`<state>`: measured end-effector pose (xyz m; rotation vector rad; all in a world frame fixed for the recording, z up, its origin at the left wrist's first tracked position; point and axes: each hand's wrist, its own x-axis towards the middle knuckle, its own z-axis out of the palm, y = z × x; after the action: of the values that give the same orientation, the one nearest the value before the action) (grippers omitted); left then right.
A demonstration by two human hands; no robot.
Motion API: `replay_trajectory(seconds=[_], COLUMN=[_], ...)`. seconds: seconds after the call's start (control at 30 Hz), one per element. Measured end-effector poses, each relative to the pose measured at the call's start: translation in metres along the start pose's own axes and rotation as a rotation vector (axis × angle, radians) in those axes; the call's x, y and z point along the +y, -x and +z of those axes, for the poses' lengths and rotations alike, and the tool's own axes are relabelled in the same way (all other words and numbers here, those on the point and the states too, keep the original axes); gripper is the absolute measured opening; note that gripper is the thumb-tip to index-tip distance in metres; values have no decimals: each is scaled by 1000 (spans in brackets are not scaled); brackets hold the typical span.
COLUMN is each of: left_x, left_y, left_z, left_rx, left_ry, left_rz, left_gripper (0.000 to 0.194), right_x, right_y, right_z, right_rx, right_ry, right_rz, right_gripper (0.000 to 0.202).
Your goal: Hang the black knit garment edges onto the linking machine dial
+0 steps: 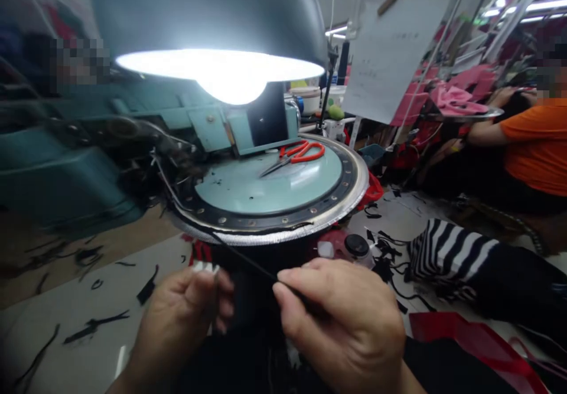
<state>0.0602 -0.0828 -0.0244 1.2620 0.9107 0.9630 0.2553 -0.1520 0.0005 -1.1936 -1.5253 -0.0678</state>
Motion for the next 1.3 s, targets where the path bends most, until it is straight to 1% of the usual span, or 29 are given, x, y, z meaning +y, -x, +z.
replay_trajectory(seconds=[0.07,0.17,0.27,0.33,0.4,0.5,0.6,0.77,0.93,0.97,1.03,1.17,1.23,1.3], left_x=[-3,-1,5,9,10,9,7,8,8,8,9,8,6,3], left_y=[-5,-12,-10,-7,-7,-12,-16,-17,-18,-17,-15,-12,-15,-19], left_z=[-4,-4,1,4,7,10,13,21,26,27,29,32,34,35], left_rx=[-1,25,77,81,60,32,-12,32,28,24,-22,-86,-110,-128], left_ry=[13,-40,-122,-151,-152,-131,-138,-190,-245,-242,-249,-290,-302,-313], left_rz=[-13,29,63,49,40,52,76,113,155,161,179,214,230,274], left_gripper=[52,52,52,51,51,51,51,50,47,47,48,54,54,51], right_x=[0,4,7,7,7,7,7,8,7,6,5,5,5,6], right_y=[0,-2,-4,-4,-4,-5,-8,-11,-10,-10,-10,-9,-7,-4], right_z=[0,2,5,7,8,10,12,14,20,22,25,32,35,39], right_rx=[41,98,105,126,162,176,169,184,218,231,247,317,337,324], right_ry=[9,49,72,91,95,70,97,91,55,54,56,68,35,-29], right_rz=[60,141,146,147,152,129,75,19,18,24,42,58,95,161], right_gripper=[12,9,5,4,4,5,8,10,11,12,12,12,13,14])
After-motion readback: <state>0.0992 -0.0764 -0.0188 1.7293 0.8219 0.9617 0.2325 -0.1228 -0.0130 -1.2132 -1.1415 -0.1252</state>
